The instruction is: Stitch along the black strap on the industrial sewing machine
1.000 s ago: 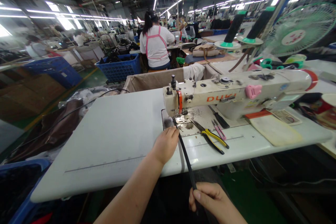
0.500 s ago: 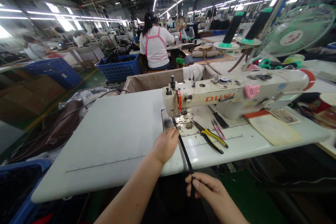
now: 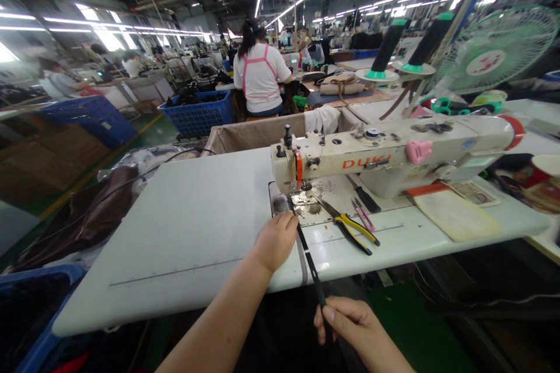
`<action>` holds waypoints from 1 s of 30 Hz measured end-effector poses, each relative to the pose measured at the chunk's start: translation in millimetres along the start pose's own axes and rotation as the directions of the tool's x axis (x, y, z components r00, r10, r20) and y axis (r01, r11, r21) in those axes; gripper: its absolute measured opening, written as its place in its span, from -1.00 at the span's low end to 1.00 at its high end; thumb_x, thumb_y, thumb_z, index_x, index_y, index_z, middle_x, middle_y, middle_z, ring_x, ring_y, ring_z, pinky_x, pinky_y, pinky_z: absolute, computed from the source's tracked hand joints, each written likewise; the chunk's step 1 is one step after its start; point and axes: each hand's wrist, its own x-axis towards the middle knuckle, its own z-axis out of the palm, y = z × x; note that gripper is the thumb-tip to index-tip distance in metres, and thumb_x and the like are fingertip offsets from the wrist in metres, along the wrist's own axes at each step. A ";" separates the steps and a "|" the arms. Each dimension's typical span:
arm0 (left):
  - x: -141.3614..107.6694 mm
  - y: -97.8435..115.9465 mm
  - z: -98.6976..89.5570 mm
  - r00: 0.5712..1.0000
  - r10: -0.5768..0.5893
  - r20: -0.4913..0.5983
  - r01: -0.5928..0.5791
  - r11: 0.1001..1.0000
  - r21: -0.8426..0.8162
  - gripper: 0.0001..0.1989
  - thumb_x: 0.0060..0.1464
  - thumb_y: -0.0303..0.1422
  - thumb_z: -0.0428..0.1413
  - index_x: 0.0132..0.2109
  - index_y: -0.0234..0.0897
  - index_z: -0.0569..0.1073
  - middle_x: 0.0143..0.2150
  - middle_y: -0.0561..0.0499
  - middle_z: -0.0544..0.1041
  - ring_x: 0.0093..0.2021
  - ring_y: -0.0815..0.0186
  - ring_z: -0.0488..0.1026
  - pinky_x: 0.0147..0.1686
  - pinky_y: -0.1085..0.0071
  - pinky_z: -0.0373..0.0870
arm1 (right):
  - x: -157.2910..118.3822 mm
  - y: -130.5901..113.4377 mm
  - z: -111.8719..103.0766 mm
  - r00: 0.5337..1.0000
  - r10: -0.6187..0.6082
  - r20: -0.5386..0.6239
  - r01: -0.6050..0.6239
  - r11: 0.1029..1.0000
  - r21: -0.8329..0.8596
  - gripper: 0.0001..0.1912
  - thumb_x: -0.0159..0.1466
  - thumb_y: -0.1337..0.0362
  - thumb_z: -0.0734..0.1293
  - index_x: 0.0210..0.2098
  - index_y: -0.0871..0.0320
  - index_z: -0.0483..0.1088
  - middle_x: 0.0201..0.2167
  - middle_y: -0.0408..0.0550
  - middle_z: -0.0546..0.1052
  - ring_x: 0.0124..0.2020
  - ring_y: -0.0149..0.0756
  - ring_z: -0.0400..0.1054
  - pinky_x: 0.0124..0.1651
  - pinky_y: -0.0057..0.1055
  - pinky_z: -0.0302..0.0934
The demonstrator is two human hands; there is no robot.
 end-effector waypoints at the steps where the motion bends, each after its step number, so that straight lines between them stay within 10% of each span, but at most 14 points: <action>1: -0.3 0.0 0.6 1.000 -0.005 0.005 0.005 1.000 -0.001 -0.76 0.37 -0.50 0.02 0.08 -0.32 0.50 0.08 -0.24 0.59 0.07 0.09 0.59 0.17 0.09 0.57 | -0.2 0.0 -0.1 1.000 -0.004 -0.001 0.004 1.000 -0.003 -0.38 0.27 -0.32 0.40 -0.39 0.15 0.63 -0.54 -0.06 0.57 -0.45 -0.28 0.35 -0.31 -0.35 0.15; 30: 2.9 1.2 2.5 0.995 -0.091 0.041 0.094 0.993 -0.067 -0.70 0.35 -0.51 0.03 0.17 -0.32 0.43 0.17 -0.26 0.54 0.24 0.05 0.51 0.31 0.05 0.48 | 2.1 6.3 -0.3 1.000 -0.013 0.027 0.014 1.000 -0.010 -0.39 0.29 -0.30 0.41 -0.40 0.16 0.62 -0.57 -0.08 0.53 -0.47 -0.33 0.31 -0.34 -0.39 0.13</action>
